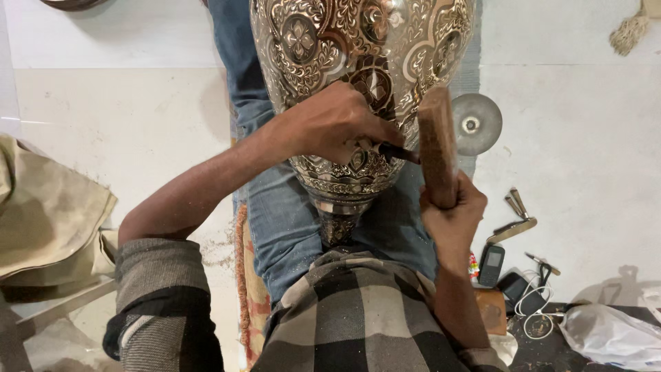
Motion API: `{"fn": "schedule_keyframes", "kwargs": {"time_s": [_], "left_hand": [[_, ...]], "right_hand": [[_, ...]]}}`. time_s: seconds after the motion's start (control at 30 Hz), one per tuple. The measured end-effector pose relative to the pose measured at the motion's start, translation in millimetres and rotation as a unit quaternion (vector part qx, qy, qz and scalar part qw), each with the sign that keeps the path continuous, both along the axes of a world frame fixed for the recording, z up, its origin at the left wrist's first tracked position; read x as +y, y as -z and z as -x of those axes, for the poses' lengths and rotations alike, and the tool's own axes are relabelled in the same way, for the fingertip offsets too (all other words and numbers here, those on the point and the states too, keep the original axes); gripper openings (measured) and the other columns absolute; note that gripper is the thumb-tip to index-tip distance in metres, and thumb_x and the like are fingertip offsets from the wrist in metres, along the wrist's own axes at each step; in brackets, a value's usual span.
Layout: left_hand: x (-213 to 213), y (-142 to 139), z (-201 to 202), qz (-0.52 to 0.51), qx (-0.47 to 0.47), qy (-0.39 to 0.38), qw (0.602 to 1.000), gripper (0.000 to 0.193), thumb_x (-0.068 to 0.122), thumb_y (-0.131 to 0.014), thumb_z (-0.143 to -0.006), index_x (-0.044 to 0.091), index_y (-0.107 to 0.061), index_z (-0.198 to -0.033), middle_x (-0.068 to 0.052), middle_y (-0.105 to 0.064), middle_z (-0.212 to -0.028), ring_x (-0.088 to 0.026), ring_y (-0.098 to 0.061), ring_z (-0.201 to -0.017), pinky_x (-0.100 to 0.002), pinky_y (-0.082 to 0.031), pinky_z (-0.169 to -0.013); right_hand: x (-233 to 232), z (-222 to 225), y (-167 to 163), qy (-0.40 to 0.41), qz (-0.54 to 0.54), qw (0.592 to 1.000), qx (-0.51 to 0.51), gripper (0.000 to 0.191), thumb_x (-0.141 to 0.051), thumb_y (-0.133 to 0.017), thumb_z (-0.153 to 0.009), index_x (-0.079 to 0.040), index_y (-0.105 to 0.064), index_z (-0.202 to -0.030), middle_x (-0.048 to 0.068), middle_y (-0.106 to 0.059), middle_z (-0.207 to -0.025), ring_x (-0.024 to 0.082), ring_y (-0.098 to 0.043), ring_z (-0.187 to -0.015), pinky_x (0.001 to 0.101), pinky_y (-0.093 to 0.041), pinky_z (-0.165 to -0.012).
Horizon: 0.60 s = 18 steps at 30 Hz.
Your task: The person holds a metal vase on their lap and uses a chisel and wooden mallet to engrave floral patterns into the surface. They repeatedly tap the chisel to shape the design, adjusting the chisel position as they work.
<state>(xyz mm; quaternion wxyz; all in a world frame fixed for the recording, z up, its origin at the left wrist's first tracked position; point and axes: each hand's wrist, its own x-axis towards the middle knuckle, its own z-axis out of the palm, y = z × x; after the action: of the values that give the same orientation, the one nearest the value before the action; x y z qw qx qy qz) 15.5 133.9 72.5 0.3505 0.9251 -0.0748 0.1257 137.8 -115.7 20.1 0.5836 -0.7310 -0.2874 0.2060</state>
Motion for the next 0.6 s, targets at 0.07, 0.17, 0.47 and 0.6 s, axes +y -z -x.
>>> {"fn": "schedule_keyframes", "kwargs": {"time_s": [0.07, 0.17, 0.47, 0.6], "left_hand": [[-0.1, 0.5, -0.6, -0.009, 0.012, 0.008, 1.0, 0.068, -0.013, -0.064, -0.061, 0.017, -0.078, -0.12, -0.007, -0.079, -0.086, -0.019, -0.07, -0.059, -0.035, -0.046, -0.044], [-0.3, -1.3, 2.2, -0.008, 0.017, 0.003, 1.0, 0.072, -0.011, -0.065, -0.058, 0.019, -0.078, -0.122, -0.008, -0.076, -0.078, -0.023, -0.069, -0.061, -0.039, -0.047, -0.047], [-0.6, -3.3, -0.4, 0.01, 0.018, -0.015, 1.0, 0.06, -0.008, -0.068, -0.062, 0.017, -0.078, -0.117, -0.007, -0.077, -0.08, -0.024, -0.072, -0.066, -0.041, -0.051, -0.051], [-6.0, -0.4, 4.4, 0.202, 0.005, -0.118, 0.972, 0.051, -0.013, -0.065, -0.078, 0.007, -0.071, -0.125, -0.011, -0.078, -0.107, -0.024, -0.078, -0.095, -0.039, -0.061, -0.077]], "right_hand": [[-1.1, 0.6, -0.3, 0.021, -0.011, 1.0, 0.001, 0.02, 0.008, -0.074, -0.078, 0.0, -0.063, -0.094, 0.0, -0.061, -0.075, 0.008, -0.054, -0.069, 0.0272, -0.046, -0.064], [-3.2, 3.5, 6.5, 0.074, -0.075, 0.992, 0.076, 0.025, 0.005, -0.075, -0.077, -0.003, -0.052, -0.085, 0.001, -0.056, -0.075, 0.009, -0.052, -0.069, 0.0276, -0.046, -0.063], [-11.4, 1.8, 15.0, -0.012, 0.108, 0.994, 0.0, 0.013, -0.003, -0.074, -0.086, 0.0, -0.063, -0.087, 0.0, -0.058, -0.072, 0.007, -0.048, -0.069, 0.0271, -0.04, -0.06], [-14.7, 13.1, 20.9, -0.002, 0.055, 0.993, 0.109, 0.022, -0.009, -0.082, -0.085, -0.001, -0.063, -0.092, 0.0, -0.063, -0.08, 0.01, -0.056, -0.069, 0.0265, -0.047, -0.061]]}}
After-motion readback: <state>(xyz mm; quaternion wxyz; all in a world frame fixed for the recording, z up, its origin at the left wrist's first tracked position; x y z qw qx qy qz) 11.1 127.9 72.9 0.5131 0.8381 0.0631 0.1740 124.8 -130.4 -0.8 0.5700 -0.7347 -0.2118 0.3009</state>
